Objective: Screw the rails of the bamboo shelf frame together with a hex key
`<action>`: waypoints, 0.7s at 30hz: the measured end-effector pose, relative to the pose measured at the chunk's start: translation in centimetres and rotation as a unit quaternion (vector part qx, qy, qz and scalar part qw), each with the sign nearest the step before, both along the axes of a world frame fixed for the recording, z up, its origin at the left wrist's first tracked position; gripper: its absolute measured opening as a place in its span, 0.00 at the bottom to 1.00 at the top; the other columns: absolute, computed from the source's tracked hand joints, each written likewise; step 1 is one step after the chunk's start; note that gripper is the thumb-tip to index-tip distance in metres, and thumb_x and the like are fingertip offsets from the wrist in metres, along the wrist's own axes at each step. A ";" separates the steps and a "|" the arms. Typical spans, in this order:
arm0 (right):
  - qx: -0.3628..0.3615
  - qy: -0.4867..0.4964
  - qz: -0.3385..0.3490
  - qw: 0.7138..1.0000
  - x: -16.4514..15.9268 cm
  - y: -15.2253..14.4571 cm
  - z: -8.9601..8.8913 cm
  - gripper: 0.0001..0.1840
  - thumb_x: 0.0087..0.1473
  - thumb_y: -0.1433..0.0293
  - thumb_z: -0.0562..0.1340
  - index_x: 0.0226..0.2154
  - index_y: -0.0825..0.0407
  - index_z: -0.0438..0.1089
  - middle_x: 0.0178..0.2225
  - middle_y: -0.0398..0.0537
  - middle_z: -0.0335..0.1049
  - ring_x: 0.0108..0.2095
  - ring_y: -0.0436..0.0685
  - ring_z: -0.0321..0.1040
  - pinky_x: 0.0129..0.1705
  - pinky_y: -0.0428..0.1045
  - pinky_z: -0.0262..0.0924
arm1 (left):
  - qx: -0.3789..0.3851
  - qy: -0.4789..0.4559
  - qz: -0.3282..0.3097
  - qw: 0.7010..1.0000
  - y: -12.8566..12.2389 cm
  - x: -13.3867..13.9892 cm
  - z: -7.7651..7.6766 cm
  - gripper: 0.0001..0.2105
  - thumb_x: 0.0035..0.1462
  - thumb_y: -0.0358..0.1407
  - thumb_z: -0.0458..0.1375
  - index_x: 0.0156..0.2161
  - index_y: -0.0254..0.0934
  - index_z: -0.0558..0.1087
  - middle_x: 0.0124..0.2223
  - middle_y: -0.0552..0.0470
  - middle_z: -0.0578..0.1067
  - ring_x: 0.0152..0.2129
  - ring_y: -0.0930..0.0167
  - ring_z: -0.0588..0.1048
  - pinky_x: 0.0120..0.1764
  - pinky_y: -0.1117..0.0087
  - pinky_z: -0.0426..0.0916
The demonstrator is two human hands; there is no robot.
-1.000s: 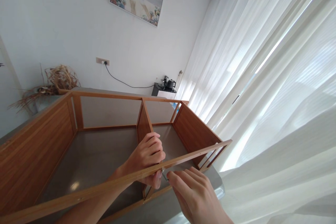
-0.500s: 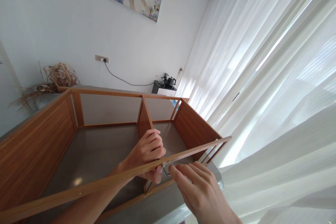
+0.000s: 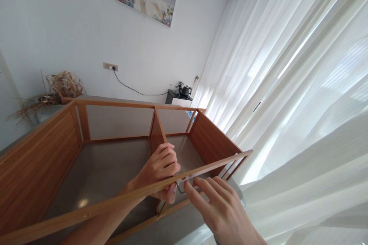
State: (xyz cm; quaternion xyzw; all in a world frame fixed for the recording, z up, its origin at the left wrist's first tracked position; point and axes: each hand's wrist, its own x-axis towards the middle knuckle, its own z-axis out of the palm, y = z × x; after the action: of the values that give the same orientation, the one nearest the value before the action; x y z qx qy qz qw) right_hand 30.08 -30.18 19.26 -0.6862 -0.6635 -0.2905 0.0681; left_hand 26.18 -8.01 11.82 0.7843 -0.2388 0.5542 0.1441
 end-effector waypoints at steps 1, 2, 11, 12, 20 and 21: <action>0.000 -0.006 0.001 1.000 -0.1 0.0 0.2 0.18 0.70 0.76 0.49 0.52 0.55 0.71 0.34 0.50 0.75 0.31 0.55 0.71 0.34 0.50 0.65 | -0.001 -0.001 0.000 1.000 0.0 0.0 0.0 0.05 0.49 0.34 0.49 0.33 0.40 0.64 0.27 0.53 0.65 0.28 0.66 0.66 0.48 0.51 0.69; 0.000 -0.011 0.001 1.000 -0.1 0.0 0.4 0.18 0.70 0.76 0.49 0.52 0.56 0.71 0.34 0.51 0.75 0.32 0.55 0.72 0.35 0.50 0.65 | -0.002 -0.001 0.000 1.000 0.0 0.0 0.1 0.05 0.49 0.34 0.49 0.33 0.40 0.64 0.27 0.53 0.65 0.28 0.66 0.66 0.47 0.51 0.69; 0.003 0.198 0.016 0.980 -0.1 0.7 -2.9 0.10 0.71 0.73 0.52 0.41 0.50 0.68 0.26 0.40 0.69 0.25 0.51 0.66 0.29 0.46 0.57 | -0.009 -0.002 -0.011 1.000 0.0 0.1 -0.1 0.04 0.50 0.34 0.49 0.32 0.40 0.64 0.27 0.54 0.64 0.28 0.67 0.67 0.47 0.50 0.69; 0.001 0.250 0.020 0.968 -0.3 0.9 -3.5 0.09 0.71 0.71 0.52 0.40 0.50 0.67 0.26 0.39 0.69 0.24 0.50 0.67 0.29 0.45 0.57 | -0.008 -0.002 -0.011 1.000 0.0 0.1 -0.1 0.04 0.50 0.35 0.49 0.32 0.40 0.64 0.27 0.53 0.64 0.28 0.67 0.67 0.47 0.50 0.69; 0.034 0.394 0.038 0.918 -1.7 1.5 -4.9 0.06 0.71 0.70 0.54 0.40 0.49 0.65 0.29 0.39 0.73 0.26 0.47 0.70 0.31 0.41 0.59 | 0.004 0.004 -0.004 1.000 0.1 -0.1 0.1 0.04 0.51 0.34 0.48 0.32 0.39 0.64 0.27 0.53 0.66 0.29 0.67 0.67 0.48 0.50 0.69; 0.038 0.372 0.032 0.927 -1.7 1.4 -4.9 0.07 0.71 0.70 0.54 0.40 0.49 0.65 0.28 0.39 0.72 0.25 0.47 0.69 0.30 0.42 0.58 | 0.005 0.001 -0.004 1.000 0.1 -0.1 0.1 0.04 0.51 0.35 0.48 0.32 0.39 0.64 0.27 0.53 0.65 0.29 0.67 0.67 0.48 0.50 0.69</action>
State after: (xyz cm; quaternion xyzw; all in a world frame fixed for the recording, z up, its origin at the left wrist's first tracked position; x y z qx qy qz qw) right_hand 28.36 -28.77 14.35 -0.7203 -0.6003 -0.0370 0.3458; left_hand 26.11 -7.94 11.90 0.7846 -0.2444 0.5517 0.1424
